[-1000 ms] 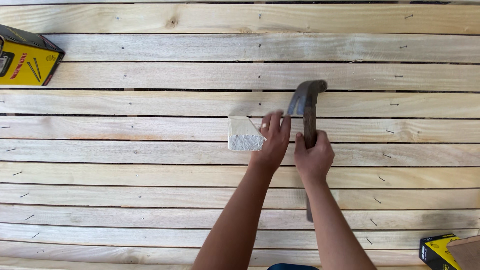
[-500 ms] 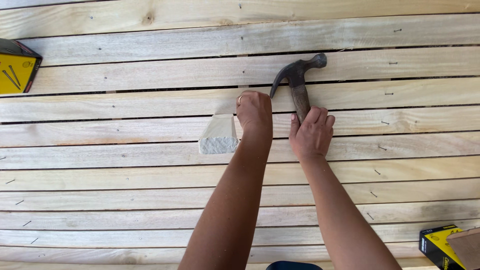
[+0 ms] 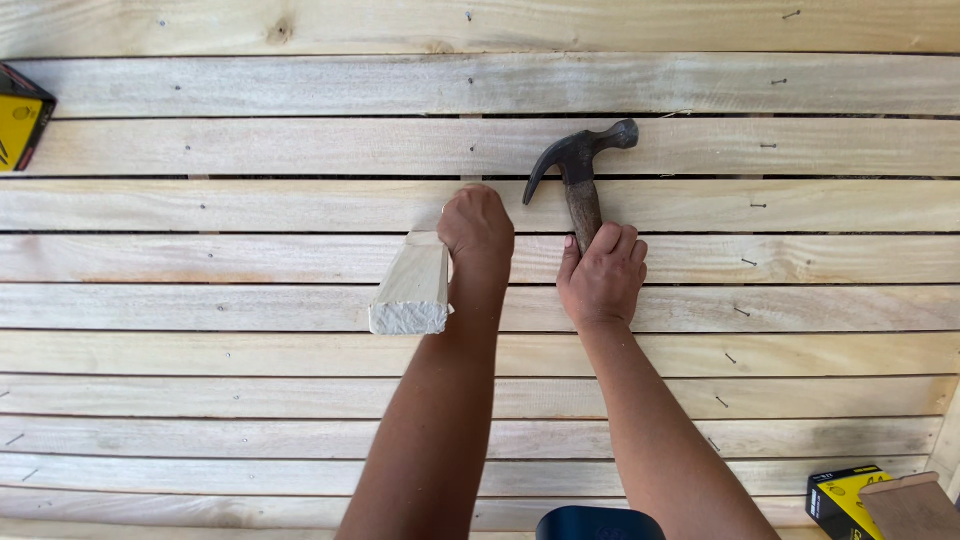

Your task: The person hammers nails into the wooden slats of a large slatted frame using a claw hammer, holding a small block of wood in the other hand. They work along the frame standing, then sit on the frame to reach farther sections, taking nails from an open box of nails.

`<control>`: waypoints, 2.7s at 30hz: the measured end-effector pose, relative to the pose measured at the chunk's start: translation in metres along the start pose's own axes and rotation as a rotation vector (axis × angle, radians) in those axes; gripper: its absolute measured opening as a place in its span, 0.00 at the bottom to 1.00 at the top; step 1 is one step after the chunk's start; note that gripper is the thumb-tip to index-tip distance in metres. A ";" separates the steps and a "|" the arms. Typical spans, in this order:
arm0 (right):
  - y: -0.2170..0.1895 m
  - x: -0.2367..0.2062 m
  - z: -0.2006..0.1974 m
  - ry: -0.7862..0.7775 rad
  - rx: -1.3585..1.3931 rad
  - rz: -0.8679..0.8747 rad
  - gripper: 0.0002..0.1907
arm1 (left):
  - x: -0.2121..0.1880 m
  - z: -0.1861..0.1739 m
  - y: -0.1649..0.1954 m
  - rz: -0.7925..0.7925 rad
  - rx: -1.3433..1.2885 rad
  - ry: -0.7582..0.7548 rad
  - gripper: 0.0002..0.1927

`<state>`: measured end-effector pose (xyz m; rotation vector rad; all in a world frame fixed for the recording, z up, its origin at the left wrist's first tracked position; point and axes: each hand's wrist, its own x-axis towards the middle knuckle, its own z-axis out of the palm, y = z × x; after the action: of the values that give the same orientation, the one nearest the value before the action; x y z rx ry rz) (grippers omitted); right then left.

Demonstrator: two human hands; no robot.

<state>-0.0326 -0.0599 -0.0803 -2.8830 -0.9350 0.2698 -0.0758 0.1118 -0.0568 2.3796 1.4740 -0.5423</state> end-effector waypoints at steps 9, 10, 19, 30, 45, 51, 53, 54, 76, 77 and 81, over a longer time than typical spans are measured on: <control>0.003 0.017 -0.010 -0.044 0.029 -0.061 0.24 | 0.000 0.002 0.003 -0.001 0.187 0.059 0.11; 0.003 0.019 -0.014 -0.045 0.031 -0.085 0.24 | 0.001 0.003 0.002 0.016 0.237 0.060 0.13; -0.005 0.032 -0.032 0.088 0.007 -0.167 0.31 | -0.017 -0.002 0.001 0.176 0.799 0.453 0.15; 0.009 0.035 -0.022 0.045 0.025 -0.179 0.31 | -0.020 0.004 0.006 0.050 0.529 0.314 0.11; 0.007 0.046 -0.025 0.056 0.027 -0.167 0.30 | 0.004 -0.011 0.025 -0.188 0.141 0.098 0.11; 0.007 0.052 -0.021 0.024 0.012 -0.143 0.30 | 0.022 -0.027 0.032 -0.091 0.113 -0.254 0.06; 0.006 0.055 -0.020 0.028 -0.004 -0.155 0.31 | 0.016 -0.032 0.030 -0.042 0.320 0.082 0.07; 0.004 0.056 -0.019 0.036 -0.009 -0.147 0.31 | 0.015 -0.034 0.029 -0.081 0.205 -0.008 0.08; -0.003 0.072 -0.004 0.058 -0.010 -0.188 0.30 | 0.028 -0.046 0.005 -0.122 -0.210 -0.196 0.06; -0.001 0.071 -0.004 0.068 0.000 -0.207 0.30 | 0.020 -0.048 0.007 -0.119 -0.220 -0.175 0.08; 0.006 0.068 -0.002 0.046 -0.005 -0.209 0.31 | -0.013 -0.051 0.002 -0.142 0.311 0.450 0.08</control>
<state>0.0258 -0.0247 -0.0885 -2.7525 -1.2178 0.1821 -0.0713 0.1231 -0.0053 2.7865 1.8748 -0.2928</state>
